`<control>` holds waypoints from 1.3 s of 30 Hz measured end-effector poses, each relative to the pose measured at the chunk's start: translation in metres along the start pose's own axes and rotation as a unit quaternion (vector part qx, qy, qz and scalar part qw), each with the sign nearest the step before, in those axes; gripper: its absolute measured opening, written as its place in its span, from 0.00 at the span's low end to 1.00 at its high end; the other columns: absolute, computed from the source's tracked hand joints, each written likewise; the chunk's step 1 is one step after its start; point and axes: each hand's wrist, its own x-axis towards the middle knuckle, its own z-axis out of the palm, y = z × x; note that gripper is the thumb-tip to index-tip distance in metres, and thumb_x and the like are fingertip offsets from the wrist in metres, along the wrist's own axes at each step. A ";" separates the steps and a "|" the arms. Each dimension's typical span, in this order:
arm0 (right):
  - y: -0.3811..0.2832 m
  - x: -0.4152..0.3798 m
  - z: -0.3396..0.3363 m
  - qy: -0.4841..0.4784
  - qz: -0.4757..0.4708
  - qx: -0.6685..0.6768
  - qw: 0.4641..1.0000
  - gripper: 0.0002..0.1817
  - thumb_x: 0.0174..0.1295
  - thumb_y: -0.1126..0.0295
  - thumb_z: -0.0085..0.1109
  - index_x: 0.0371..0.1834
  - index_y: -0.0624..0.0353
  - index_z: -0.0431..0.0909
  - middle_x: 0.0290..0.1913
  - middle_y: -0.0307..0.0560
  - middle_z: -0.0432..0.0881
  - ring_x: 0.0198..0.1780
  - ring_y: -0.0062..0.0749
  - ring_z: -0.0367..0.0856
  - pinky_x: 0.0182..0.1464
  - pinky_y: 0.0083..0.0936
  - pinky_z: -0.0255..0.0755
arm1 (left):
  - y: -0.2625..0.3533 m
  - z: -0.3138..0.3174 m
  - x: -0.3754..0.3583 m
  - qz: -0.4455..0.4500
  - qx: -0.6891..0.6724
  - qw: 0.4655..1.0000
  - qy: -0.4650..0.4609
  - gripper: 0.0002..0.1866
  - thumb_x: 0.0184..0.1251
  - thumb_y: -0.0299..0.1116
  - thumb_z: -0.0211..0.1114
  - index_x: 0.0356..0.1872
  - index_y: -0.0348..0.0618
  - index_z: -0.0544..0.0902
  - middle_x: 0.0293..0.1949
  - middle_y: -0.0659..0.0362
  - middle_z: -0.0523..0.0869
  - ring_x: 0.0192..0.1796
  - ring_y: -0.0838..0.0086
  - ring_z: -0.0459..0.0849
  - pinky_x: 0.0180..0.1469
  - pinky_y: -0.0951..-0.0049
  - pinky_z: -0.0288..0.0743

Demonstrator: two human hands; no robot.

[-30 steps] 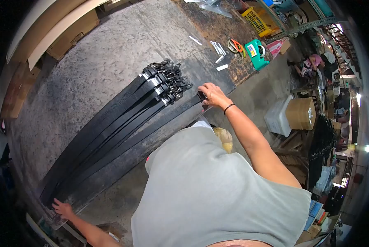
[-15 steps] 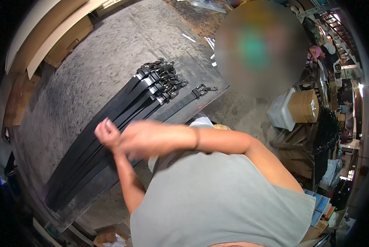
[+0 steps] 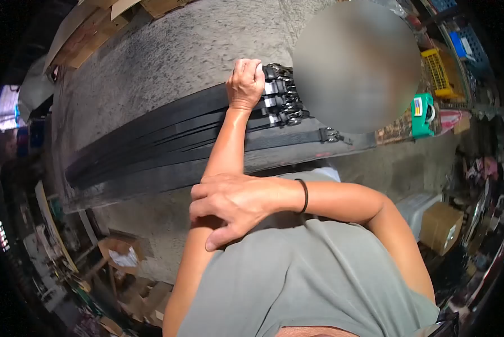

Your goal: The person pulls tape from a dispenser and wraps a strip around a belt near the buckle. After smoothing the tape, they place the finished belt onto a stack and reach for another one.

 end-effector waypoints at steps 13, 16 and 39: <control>0.045 -0.175 -0.015 0.021 -0.042 0.095 0.994 0.13 0.55 0.62 0.63 0.33 0.59 0.74 0.35 0.48 0.71 0.40 0.45 0.73 0.41 0.39 0.69 | 0.098 0.085 -0.063 -0.005 -0.029 0.999 -0.015 0.07 0.56 0.24 0.64 0.37 0.43 0.83 0.34 0.54 0.81 0.37 0.60 0.82 0.39 0.65 0.78; 0.069 -0.227 -0.011 0.060 -0.014 -0.008 0.998 0.15 0.55 0.58 0.64 0.35 0.58 0.74 0.35 0.47 0.72 0.40 0.46 0.74 0.41 0.39 0.69 | 0.106 0.059 -0.067 -0.002 -0.087 0.994 0.063 0.06 0.56 0.21 0.64 0.35 0.39 0.84 0.34 0.56 0.81 0.37 0.68 0.81 0.42 0.73 0.75; 0.064 -0.398 0.013 0.385 0.327 -0.181 0.844 0.10 0.56 0.72 0.63 0.39 0.66 0.78 0.35 0.48 0.79 0.37 0.34 0.79 0.40 0.26 0.72 | 0.235 -0.249 -0.083 0.236 -0.597 0.763 -0.077 0.14 0.34 0.12 0.65 0.07 0.46 0.77 0.09 0.70 0.75 0.09 0.90 0.63 0.12 0.89 0.51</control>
